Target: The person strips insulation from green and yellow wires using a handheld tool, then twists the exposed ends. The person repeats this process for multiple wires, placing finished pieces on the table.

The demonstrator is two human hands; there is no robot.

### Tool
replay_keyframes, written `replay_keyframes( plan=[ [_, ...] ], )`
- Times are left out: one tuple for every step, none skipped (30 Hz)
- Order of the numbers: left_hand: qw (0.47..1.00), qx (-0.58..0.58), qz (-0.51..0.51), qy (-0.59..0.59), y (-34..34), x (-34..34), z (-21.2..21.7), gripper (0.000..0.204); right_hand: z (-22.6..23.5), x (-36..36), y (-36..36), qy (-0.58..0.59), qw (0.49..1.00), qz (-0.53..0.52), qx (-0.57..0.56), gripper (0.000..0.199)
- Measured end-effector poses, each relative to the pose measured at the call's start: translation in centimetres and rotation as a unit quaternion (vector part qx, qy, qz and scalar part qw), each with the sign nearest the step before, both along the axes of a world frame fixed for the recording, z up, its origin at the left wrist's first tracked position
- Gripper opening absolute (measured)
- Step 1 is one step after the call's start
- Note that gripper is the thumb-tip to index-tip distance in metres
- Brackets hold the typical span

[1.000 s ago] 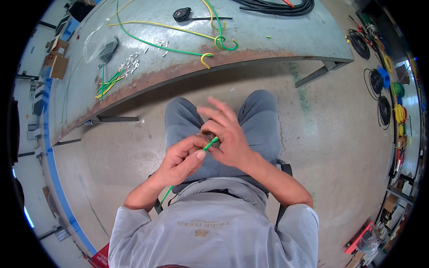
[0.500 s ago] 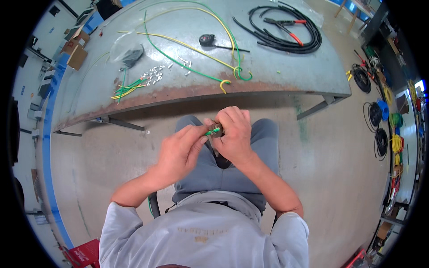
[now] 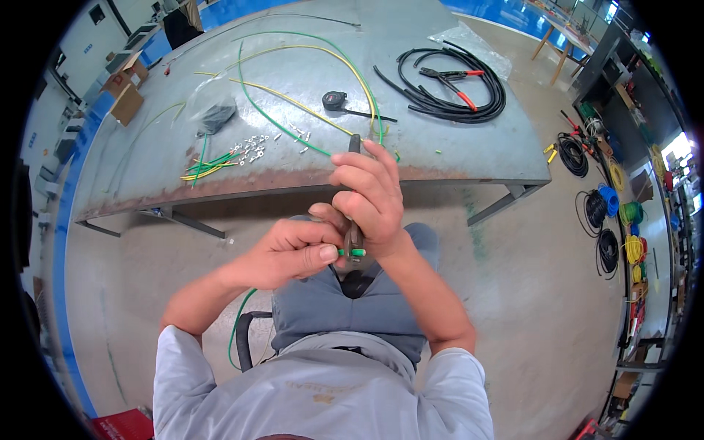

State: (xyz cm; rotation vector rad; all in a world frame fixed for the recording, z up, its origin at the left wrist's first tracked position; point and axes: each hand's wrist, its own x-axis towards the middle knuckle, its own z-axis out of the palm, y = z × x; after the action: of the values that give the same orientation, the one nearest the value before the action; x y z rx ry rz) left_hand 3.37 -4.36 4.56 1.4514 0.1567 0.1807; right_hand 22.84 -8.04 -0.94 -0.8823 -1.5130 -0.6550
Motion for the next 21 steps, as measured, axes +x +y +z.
replay_keyframes(
  plan=[
    [0.999, -0.037, -0.027, 0.025, 0.4, 0.0, 0.5, 0.026, 0.5, 0.0, 0.0, -0.001, 1.0, -0.006, 0.005, 0.048],
    [0.997, -0.067, -0.043, 0.023, 0.8, 0.1, 0.6, 0.028, 1.0, 0.0, 0.0, -0.002, 1.0, -0.011, 0.01, 0.049],
    [0.993, -0.096, -0.057, 0.022, 1.1, 0.2, 0.6, 0.029, 1.2, 0.0, 0.0, 0.001, 1.0, -0.016, 0.013, 0.05],
    [0.989, -0.125, -0.071, 0.021, 1.3, 0.2, 0.5, 0.031, 1.5, 0.0, 0.0, 0.005, 1.0, -0.022, 0.017, 0.052],
    [0.99, -0.12, -0.072, 0.02, 1.3, 0.3, 0.5, 0.031, 1.6, 0.0, 0.1, 0.008, 0.999, -0.028, 0.02, 0.053],
    [0.99, -0.115, -0.073, 0.02, 1.3, 0.4, 0.3, 0.032, 1.5, 0.0, 0.0, 0.011, 0.999, -0.028, 0.019, 0.053],
    [0.991, -0.11, -0.074, 0.02, 1.4, 0.5, 0.3, 0.033, 1.4, 0.0, -0.1, 0.014, 0.999, -0.029, 0.019, 0.052],
    [0.992, -0.101, -0.069, 0.023, 1.4, 0.6, 0.2, 0.034, 1.2, 0.0, -0.1, 0.017, 0.999, -0.03, 0.019, 0.051],
    [0.993, -0.095, -0.066, 0.03, 1.3, 0.6, 0.1, 0.034, 0.7, 0.1, -0.4, 0.023, 1.0, -0.021, 0.0, 0.05],
    [0.993, -0.089, -0.062, 0.036, 1.3, 0.6, 0.0, 0.034, 0.1, 0.2, -0.6, 0.029, 0.999, -0.012, -0.019, 0.048],
    [0.994, -0.084, -0.062, 0.043, 1.3, 0.6, -0.1, 0.033, -0.3, 0.4, -1.0, 0.035, 0.999, -0.003, -0.038, 0.047],
    [0.994, -0.079, -0.06, 0.049, 1.5, 0.6, -0.1, 0.032, -0.4, 0.7, -1.7, 0.045, 0.992, 0.058, -0.1, 0.044],
    [0.994, -0.074, -0.058, 0.055, 1.6, 0.6, -0.1, 0.03, -0.3, 1.0, -2.6, 0.055, 0.978, 0.12, -0.162, 0.042],
    [0.993, -0.074, -0.063, 0.066, 1.6, 0.7, -0.1, 0.03, -0.4, 1.3, -3.2, 0.065, 0.956, 0.18, -0.223, 0.04],
    [0.992, -0.073, -0.071, 0.077, 1.5, 0.9, 0.2, 0.031, -0.7, 1.8, -3.6, 0.08, 0.933, 0.224, -0.271, 0.039],
    [0.99, -0.072, -0.078, 0.089, 1.4, 1.0, 0.2, 0.031, -1.1, 2.2, -3.8, 0.095, 0.905, 0.267, -0.316, 0.038],
    [0.991, -0.078, -0.069, 0.087, 1.2, 1.2, 0.0, 0.03, -1.4, 2.4, -3.9, 0.11, 0.873, 0.308, -0.36, 0.037],
    [0.991, -0.079, -0.058, 0.086, 1.1, 1.3, -0.1, 0.03, -1.4, 2.4, -3.8, 0.119, 0.87, 0.305, -0.368, 0.036],
    [0.992, -0.081, -0.048, 0.084, 1.1, 1.4, -0.3, 0.029, -1.5, 2.1, -3.7, 0.139, 0.887, 0.271, -0.348, 0.034],
    [0.992, -0.082, -0.031, 0.085, 1.0, 1.5, -0.7, 0.029, -1.8, 1.7, -3.7, 0.159, 0.901, 0.237, -0.327, 0.032],
    [0.993, -0.084, -0.012, 0.086, 1.1, 1.5, -1.2, 0.029, -2.0, 1.4, -3.7, 0.179, 0.913, 0.203, -0.306, 0.031]
  ],
)
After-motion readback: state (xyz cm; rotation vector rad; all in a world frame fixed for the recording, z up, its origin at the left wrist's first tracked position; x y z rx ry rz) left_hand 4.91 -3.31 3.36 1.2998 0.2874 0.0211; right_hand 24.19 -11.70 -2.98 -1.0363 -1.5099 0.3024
